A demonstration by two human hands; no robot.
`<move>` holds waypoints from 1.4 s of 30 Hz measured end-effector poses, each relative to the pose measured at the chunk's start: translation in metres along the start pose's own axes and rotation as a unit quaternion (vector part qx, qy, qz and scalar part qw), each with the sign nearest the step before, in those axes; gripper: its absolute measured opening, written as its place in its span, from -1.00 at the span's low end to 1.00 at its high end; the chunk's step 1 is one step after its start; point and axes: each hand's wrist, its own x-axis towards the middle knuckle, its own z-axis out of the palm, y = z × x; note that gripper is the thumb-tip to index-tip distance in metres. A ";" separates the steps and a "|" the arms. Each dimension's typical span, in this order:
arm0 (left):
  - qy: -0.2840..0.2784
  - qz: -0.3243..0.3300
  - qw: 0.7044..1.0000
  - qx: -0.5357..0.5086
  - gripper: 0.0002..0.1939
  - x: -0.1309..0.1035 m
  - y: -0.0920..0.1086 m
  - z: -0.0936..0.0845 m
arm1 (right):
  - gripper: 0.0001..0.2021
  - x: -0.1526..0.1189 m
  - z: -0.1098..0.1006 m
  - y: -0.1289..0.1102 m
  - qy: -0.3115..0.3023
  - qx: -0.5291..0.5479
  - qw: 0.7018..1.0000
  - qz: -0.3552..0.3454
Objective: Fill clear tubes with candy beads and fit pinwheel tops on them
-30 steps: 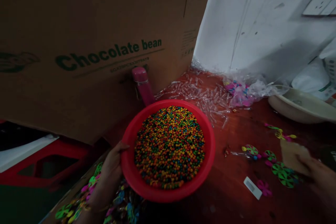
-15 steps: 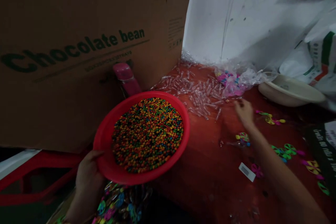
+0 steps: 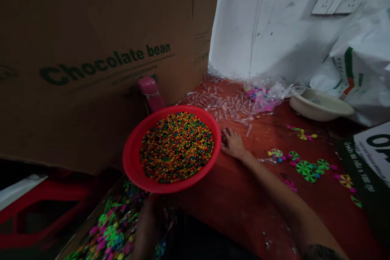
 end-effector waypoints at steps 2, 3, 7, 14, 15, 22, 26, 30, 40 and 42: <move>-0.121 0.050 0.991 0.001 -0.79 -0.026 0.009 0.023 | -0.27 -0.021 -0.001 0.006 -0.012 0.019 0.998 -0.064; -0.175 0.082 0.981 0.008 -0.76 -0.035 0.018 0.035 | -0.25 -0.030 -0.002 0.008 -0.020 0.032 0.995 -0.093; -0.237 0.316 0.905 0.156 -0.74 -0.034 0.067 0.081 | -0.19 -0.056 -0.001 0.015 -0.040 0.085 0.982 -0.166; -0.252 0.397 0.836 0.281 -0.11 0.020 0.111 0.153 | 0.07 -0.083 -0.007 0.040 -0.014 0.147 0.976 -0.160; -0.259 0.387 0.834 0.296 -0.07 0.024 0.114 0.160 | 0.08 -0.086 -0.011 0.045 -0.015 0.139 0.978 -0.153; -0.287 0.275 0.857 0.327 -0.17 0.043 0.129 0.187 | -0.20 -0.102 -0.035 0.051 -0.074 0.024 0.992 -0.104; -0.271 0.280 0.868 0.306 -0.35 0.050 0.126 0.192 | -0.54 -0.105 -0.036 0.042 -0.082 -0.022 0.995 -0.058; -0.258 0.267 0.887 0.274 -0.50 0.049 0.120 0.196 | -0.62 -0.104 -0.041 0.042 -0.088 -0.046 0.995 -0.026; -0.220 0.165 0.961 -0.017 -0.66 0.058 0.099 0.195 | -0.57 -0.120 -0.067 0.048 -0.098 -0.051 0.992 0.059; -0.222 0.135 0.960 -0.104 -0.66 0.057 0.099 0.198 | -0.62 -0.123 -0.074 0.041 -0.122 -0.056 0.989 0.065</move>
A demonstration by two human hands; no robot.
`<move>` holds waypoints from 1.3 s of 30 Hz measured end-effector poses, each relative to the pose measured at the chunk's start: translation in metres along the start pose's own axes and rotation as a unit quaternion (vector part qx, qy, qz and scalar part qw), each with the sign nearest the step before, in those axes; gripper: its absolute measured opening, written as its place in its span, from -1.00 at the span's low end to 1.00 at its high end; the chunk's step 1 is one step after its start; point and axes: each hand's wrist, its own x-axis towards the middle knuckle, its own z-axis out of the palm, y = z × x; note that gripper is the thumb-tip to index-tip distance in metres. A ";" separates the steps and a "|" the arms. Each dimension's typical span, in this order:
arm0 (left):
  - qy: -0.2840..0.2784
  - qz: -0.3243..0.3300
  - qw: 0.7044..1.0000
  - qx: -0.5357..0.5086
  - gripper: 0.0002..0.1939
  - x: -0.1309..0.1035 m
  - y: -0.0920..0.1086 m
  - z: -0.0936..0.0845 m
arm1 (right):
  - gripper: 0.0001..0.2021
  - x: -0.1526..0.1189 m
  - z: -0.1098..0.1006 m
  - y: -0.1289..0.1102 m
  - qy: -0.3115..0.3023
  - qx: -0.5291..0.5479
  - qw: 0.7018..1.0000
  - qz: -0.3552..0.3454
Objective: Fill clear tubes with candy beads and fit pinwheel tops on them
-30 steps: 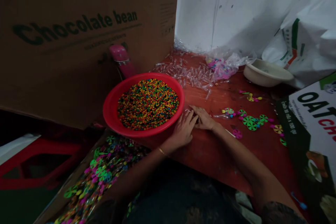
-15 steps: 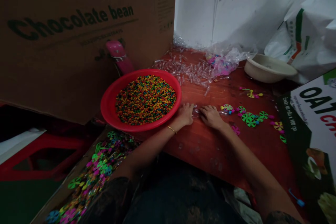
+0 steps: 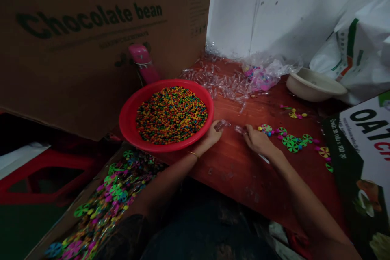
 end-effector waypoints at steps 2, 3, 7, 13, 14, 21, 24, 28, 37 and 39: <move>0.001 -0.004 0.996 -0.085 -0.66 -0.004 0.000 0.006 | -0.71 -0.003 -0.008 -0.007 -0.013 0.004 1.000 -0.016; -0.002 -0.004 0.992 -0.124 -0.65 -0.007 0.000 0.010 | -0.76 -0.004 -0.012 -0.011 -0.010 0.017 0.999 -0.027; -0.011 -0.007 0.970 -0.243 -0.63 -0.020 -0.002 0.021 | -0.81 0.003 -0.014 -0.022 0.031 0.203 0.976 -0.071; -0.013 -0.006 0.955 -0.295 -0.56 -0.025 -0.006 0.022 | -0.69 0.019 0.033 -0.032 0.158 0.448 0.876 -0.078; -0.015 -0.001 0.956 -0.292 -0.53 -0.026 -0.006 0.023 | -0.67 0.020 0.042 -0.034 0.171 0.467 0.865 -0.070; -0.008 0.034 0.968 -0.249 -0.42 -0.032 -0.006 0.033 | -0.65 0.013 0.058 -0.047 0.208 0.409 0.888 -0.006; -0.014 0.032 0.967 -0.253 -0.44 -0.029 -0.007 0.031 | -0.62 0.009 0.049 -0.047 0.194 0.389 0.900 -0.036; 0.005 0.014 0.964 -0.264 -0.47 -0.026 -0.010 0.029 | -0.59 0.004 0.045 -0.049 0.171 0.407 0.895 -0.057; 0.028 0.082 0.972 -0.217 -0.55 -0.031 -0.012 0.039 | -0.52 0.015 0.067 -0.069 0.268 0.416 0.869 0.010; -0.008 0.105 0.973 -0.205 -0.45 -0.029 -0.009 0.032 | -0.54 0.020 0.068 -0.070 0.274 0.402 0.873 0.019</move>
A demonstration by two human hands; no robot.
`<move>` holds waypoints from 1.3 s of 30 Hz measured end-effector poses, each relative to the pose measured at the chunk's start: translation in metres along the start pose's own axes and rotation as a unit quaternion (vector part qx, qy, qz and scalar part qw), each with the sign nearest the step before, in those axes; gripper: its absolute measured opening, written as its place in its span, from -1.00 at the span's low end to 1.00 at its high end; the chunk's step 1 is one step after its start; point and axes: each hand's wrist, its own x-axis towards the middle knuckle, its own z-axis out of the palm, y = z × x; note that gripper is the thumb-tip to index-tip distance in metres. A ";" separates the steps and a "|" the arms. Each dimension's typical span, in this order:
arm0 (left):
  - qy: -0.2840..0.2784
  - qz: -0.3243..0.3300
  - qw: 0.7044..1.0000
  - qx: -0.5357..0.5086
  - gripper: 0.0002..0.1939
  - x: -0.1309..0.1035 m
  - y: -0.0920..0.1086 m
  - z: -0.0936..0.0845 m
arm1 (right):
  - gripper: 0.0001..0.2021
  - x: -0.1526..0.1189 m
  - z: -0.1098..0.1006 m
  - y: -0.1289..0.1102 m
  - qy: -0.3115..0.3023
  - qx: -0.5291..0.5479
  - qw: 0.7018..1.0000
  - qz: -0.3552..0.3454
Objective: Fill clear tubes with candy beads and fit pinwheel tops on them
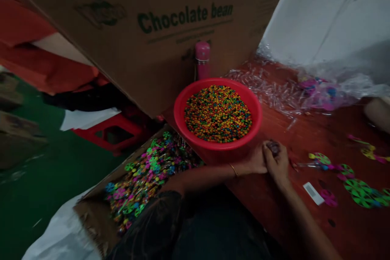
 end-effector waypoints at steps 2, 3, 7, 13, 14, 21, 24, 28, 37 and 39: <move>-0.005 -0.027 1.000 -0.006 -0.43 0.002 0.007 -0.006 | -0.56 0.003 0.000 -0.003 -0.015 -0.008 0.999 -0.031; 0.008 -0.051 0.999 -0.012 -0.48 0.003 0.009 -0.009 | -0.56 0.003 -0.001 -0.006 -0.031 -0.010 0.998 -0.055; 0.040 -0.107 0.993 -0.025 -0.70 0.008 0.008 -0.013 | -0.54 0.004 -0.007 -0.016 -0.088 -0.018 0.992 -0.090; -0.002 -0.105 0.994 -0.016 -0.70 0.019 -0.007 -0.016 | -0.45 0.006 -0.010 -0.018 -0.131 0.007 0.990 -0.048; 0.000 -0.104 0.995 -0.011 -0.72 0.020 -0.009 -0.018 | -0.42 0.007 -0.011 -0.018 -0.140 0.015 0.989 -0.043; -0.004 -0.074 0.997 0.020 -0.67 0.014 -0.017 -0.023 | -0.71 0.013 -0.024 0.000 -0.132 0.151 0.979 0.031; -0.011 -0.033 0.997 0.063 -0.68 0.014 -0.016 -0.021 | -0.79 0.007 -0.023 0.007 -0.105 0.144 0.982 0.067; 0.005 0.027 0.981 0.191 -0.67 0.015 -0.009 -0.021 | -0.75 0.002 -0.020 0.009 -0.081 0.135 0.986 0.057; -0.015 -0.034 0.988 0.152 -0.65 0.016 -0.004 -0.023 | -0.68 0.006 -0.023 -0.005 -0.123 -0.091 0.988 -0.029; 0.000 -0.060 0.989 0.132 -0.64 0.018 -0.006 -0.021 | -0.65 0.006 -0.020 -0.009 -0.132 -0.118 0.984 -0.018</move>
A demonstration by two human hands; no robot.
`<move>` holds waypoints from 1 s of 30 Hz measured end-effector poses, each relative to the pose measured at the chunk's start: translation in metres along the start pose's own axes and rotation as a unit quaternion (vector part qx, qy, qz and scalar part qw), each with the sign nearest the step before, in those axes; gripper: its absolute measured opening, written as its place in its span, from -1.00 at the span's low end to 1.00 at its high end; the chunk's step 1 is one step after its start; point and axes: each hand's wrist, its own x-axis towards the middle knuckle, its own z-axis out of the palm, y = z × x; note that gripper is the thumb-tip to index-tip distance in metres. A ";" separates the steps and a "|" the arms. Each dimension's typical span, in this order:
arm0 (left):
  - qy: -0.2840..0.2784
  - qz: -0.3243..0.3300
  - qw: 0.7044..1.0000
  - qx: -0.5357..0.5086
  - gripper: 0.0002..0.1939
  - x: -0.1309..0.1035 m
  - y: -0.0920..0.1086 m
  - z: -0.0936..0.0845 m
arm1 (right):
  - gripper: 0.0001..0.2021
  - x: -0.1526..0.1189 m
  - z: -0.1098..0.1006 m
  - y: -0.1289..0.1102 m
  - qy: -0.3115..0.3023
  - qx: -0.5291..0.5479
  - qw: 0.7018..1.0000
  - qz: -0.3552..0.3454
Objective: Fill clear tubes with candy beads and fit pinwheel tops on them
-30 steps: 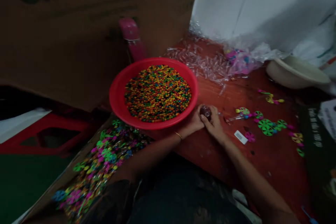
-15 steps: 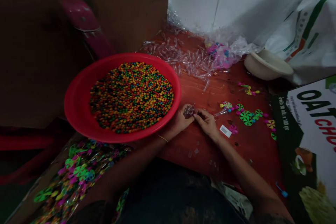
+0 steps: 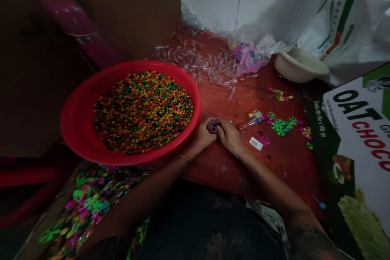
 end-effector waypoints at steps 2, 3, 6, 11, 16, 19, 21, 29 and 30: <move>0.007 -0.011 1.000 -0.007 -0.65 0.002 0.000 0.001 | -0.65 0.001 -0.004 -0.003 -0.029 -0.015 0.999 0.001; 0.008 -0.014 1.000 -0.010 -0.65 0.003 0.000 0.001 | -0.65 0.003 -0.011 -0.002 -0.047 -0.031 0.998 -0.003; 0.005 -0.037 0.999 -0.028 -0.60 0.003 0.003 -0.002 | -0.64 0.005 -0.043 0.010 -0.075 -0.152 0.985 -0.015; 0.002 -0.086 0.994 -0.065 -0.59 0.000 0.007 -0.005 | -0.73 0.005 -0.095 0.050 -0.150 -0.409 0.900 -0.015; 0.011 -0.069 0.995 -0.069 -0.60 -0.004 0.004 -0.006 | -0.74 0.032 -0.106 0.060 -0.162 -0.447 0.877 -0.068; 0.008 -0.071 0.993 -0.089 -0.61 -0.005 -0.002 -0.004 | -0.74 0.078 -0.106 0.058 -0.143 -0.446 0.875 -0.120; 0.005 -0.086 0.991 -0.107 -0.61 -0.006 -0.005 -0.002 | -0.73 0.113 -0.102 0.061 -0.158 -0.447 0.867 -0.154; 0.002 -0.172 0.975 -0.140 -0.51 -0.011 -0.001 -0.004 | -0.76 0.166 -0.073 0.088 -0.226 -0.401 0.863 -0.207; -0.002 -0.178 0.974 -0.140 -0.50 -0.011 0.001 -0.005 | -0.77 0.167 -0.072 0.086 -0.214 -0.398 0.866 -0.213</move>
